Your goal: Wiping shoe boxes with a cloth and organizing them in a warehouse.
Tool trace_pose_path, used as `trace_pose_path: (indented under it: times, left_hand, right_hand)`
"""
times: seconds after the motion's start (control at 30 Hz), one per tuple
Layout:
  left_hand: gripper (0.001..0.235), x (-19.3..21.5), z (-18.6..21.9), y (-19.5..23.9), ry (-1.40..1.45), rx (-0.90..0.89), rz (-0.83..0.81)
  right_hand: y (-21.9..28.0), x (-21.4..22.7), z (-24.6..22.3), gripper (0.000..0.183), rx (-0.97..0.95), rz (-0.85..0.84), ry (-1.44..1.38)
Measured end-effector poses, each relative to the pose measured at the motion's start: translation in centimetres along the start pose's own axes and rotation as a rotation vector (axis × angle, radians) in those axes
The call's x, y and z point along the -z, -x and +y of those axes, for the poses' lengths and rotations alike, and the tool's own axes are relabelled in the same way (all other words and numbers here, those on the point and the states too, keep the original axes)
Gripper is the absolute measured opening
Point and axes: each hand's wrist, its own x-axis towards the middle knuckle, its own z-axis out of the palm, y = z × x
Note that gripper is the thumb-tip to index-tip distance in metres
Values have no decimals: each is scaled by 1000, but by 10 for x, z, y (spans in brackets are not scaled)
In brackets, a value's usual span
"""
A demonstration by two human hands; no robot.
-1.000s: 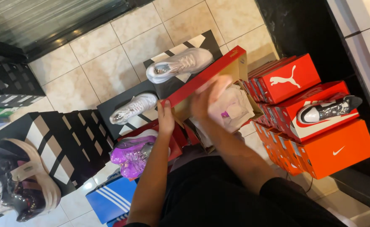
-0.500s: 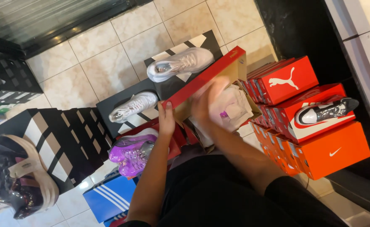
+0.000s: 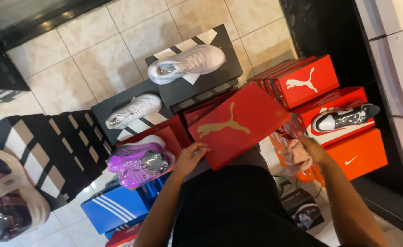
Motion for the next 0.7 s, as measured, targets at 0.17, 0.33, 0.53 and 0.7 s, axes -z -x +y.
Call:
trace_pose_path:
  times: [0.17, 0.33, 0.53, 0.7]
  left_hand:
    - [30, -33, -103, -45, -432, -141, 700]
    - [76, -75, -117, -70, -297, 113, 923]
    - [88, -71, -174, -72, -61, 321, 878]
    - [72, -80, -175, -80, 3, 381, 943]
  right_hand:
    - [-72, 11, -29, 42, 109, 141, 644]
    - [-107, -58, -101, 66, 110, -43, 536]
    - [-110, -75, -144, 80, 100, -366, 684]
    - [-118, -80, -170, 87, -77, -453, 574]
